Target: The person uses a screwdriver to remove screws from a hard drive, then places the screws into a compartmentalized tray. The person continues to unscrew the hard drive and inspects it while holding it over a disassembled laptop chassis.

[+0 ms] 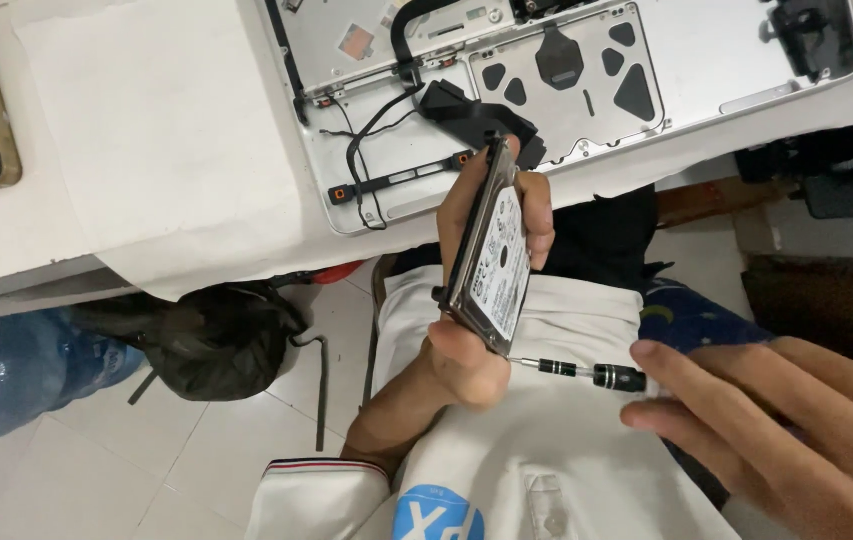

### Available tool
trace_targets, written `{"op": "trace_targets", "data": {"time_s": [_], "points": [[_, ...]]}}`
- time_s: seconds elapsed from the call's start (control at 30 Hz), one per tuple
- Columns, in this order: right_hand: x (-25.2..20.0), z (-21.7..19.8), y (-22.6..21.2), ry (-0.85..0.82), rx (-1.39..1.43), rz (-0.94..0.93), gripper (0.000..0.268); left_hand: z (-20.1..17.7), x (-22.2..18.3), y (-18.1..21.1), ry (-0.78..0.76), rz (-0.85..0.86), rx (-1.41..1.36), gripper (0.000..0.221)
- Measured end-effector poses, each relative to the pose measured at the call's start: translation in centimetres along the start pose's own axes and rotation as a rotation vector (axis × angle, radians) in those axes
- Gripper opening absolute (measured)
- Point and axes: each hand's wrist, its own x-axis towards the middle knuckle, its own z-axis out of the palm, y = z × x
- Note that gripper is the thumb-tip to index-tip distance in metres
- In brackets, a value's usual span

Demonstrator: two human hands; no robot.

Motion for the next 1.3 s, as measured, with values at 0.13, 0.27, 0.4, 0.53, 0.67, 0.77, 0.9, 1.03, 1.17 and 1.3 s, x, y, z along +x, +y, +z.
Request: {"op": "trace_targets", "data": {"time_s": [0.13, 0.27, 0.4, 0.53, 0.67, 0.77, 0.9, 1.03, 1.17, 1.3], "points": [[0.5, 1.0, 0.5, -0.079, 0.0, 0.07, 0.042, -0.2, -0.4, -0.4, -0.028, -0.004, -0.005, 0.095], [-0.8, 3.2, 1.9, 0.025, 0.29, 0.23, 0.031, -5.7, -6.0, -7.7, -0.15, -0.094, -0.09, 0.098], [-2.8, 5.5, 3.0, 0.226, 0.756, 0.686, 0.059, -0.8, 1.2, 2.7, -0.358, -0.273, 0.006, 0.064], [-2.5, 9.0, 4.0, 0.281, 0.838, 0.595, 0.049, -0.9, -0.3, -0.8, -0.588, -0.205, 0.241, 0.067], [-2.8, 12.0, 5.3, 0.383, 0.942, 0.587, 0.033, -1.0, -0.4, -3.6, -0.725, -0.279, -0.004, 0.071], [-4.5, 11.9, 7.1, 0.467, 0.955, 0.658, 0.033, -0.4, 2.4, -1.9, -0.841, -0.387, 0.002, 0.066], [-4.3, 4.6, 8.3, 0.412, 0.791, 0.656, 0.042, 1.9, 6.6, -0.6, -1.009, -0.435, 0.066, 0.063], [-2.3, 1.9, 10.4, 0.687, 0.706, 0.644, 0.037, 5.3, 9.8, -1.8, -1.137, -0.561, 0.072, 0.066], [-3.4, 1.5, 14.0, 0.771, 0.713, 0.481, 0.02, 7.2, 11.2, -4.8, -1.117, -0.725, 0.076, 0.07], [-4.5, 1.6, 17.1, 0.875, 0.717, 0.511, 0.02, 6.8, 10.2, -10.3, -1.157, -0.728, 0.035, 0.053]]}}
